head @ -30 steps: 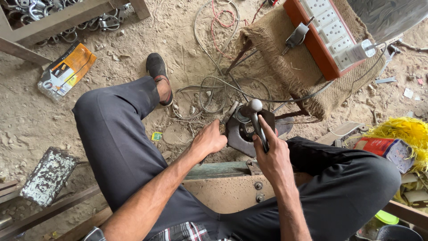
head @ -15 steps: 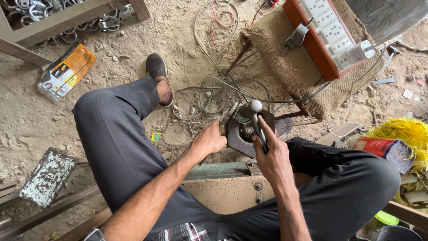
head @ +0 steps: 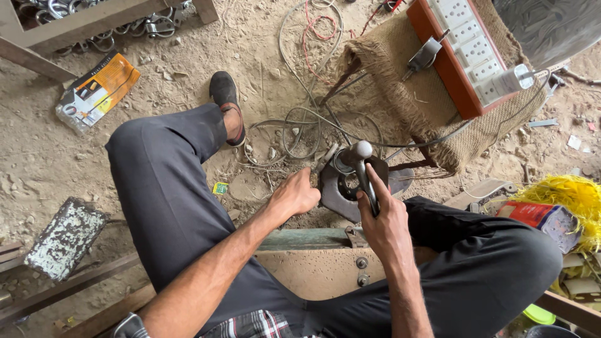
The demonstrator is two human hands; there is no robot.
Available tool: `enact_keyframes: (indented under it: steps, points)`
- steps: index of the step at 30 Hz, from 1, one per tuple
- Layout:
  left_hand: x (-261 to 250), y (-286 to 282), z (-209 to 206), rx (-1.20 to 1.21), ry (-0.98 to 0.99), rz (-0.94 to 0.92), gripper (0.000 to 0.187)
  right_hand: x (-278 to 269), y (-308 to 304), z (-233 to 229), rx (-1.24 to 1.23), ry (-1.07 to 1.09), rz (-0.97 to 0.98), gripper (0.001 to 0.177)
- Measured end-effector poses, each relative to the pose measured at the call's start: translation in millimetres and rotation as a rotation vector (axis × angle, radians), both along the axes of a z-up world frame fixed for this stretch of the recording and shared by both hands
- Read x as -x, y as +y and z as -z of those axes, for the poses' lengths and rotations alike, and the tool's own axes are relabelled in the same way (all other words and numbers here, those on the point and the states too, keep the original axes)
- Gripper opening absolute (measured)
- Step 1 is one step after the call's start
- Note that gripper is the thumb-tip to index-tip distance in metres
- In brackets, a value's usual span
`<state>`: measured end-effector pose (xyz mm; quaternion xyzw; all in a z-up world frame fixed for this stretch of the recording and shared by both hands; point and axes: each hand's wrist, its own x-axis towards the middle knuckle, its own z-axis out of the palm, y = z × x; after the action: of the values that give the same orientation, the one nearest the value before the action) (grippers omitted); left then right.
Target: The person sits on the ground and repeatedly hammers a metal part held in a vise. They adjust the part and the hammering position several times during the process.
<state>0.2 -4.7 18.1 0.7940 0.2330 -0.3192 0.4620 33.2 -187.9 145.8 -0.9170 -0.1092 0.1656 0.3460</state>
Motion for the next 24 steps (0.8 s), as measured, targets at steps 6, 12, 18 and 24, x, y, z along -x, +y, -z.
enact_keyframes:
  steps: [6,12,18,24]
  points:
    - [-1.3,-0.1,-3.6,0.003,0.011,0.005,0.087,-0.3,1.1,-1.3,0.019,0.003,0.004,0.056]
    - [-1.7,-0.2,-0.2,0.026,0.022,-0.002,0.088,-0.5,1.0,-0.8,0.024,0.026,0.011,0.056]
    - [-0.7,-1.2,3.8,0.004,0.03,0.009,0.088,-0.2,0.1,-0.3,0.019,-0.002,-0.003,0.056]
    - [-1.3,-1.7,2.5,-0.022,-0.002,0.008,0.087,0.8,-1.6,1.2,0.031,-0.029,-0.007,0.054]
